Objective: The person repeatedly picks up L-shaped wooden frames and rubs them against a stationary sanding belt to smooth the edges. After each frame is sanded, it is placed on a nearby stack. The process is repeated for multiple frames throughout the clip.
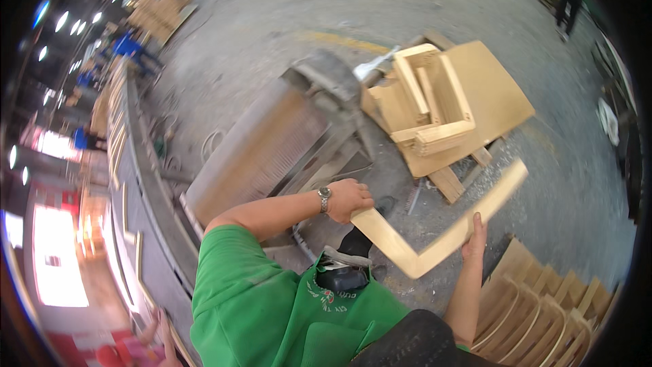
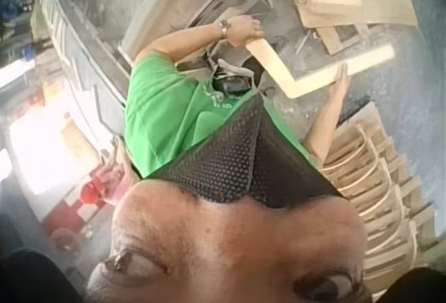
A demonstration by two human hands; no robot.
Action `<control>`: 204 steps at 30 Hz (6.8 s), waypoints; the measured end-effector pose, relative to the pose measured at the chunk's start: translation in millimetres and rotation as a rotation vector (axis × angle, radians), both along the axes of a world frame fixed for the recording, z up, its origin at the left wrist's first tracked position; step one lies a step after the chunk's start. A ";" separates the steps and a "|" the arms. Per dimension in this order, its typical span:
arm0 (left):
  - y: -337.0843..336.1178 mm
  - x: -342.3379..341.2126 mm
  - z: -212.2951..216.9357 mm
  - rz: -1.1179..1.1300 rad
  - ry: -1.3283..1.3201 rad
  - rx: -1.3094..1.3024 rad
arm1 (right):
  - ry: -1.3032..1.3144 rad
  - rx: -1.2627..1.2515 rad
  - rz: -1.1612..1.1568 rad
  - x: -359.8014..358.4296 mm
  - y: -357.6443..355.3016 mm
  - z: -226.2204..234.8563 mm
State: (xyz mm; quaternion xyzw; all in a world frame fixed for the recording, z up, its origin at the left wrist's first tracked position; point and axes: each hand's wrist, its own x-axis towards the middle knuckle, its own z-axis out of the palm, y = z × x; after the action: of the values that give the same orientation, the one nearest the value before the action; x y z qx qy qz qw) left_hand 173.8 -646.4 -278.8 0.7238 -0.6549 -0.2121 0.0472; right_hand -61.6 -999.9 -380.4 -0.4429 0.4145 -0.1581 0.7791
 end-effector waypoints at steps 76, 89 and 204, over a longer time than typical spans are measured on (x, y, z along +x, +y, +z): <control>300.4 160.6 -46.2 1.312 -0.689 -0.046 | 0.119 -0.576 0.672 122.5 437.7 2.0; 469.3 282.0 -20.3 1.595 -0.467 0.275 | 0.139 -0.502 0.835 237.7 571.3 29.8; 550.0 252.1 62.0 1.789 1.428 -0.306 | -0.442 -1.234 1.070 231.1 521.0 -46.5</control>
State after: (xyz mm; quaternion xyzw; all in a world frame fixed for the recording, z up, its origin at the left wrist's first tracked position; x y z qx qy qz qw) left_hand 425.9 -96.4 -216.8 0.6311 0.2489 -0.3824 0.6274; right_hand 169.4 -479.0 -426.9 -0.8843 -0.1737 -0.0490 0.4306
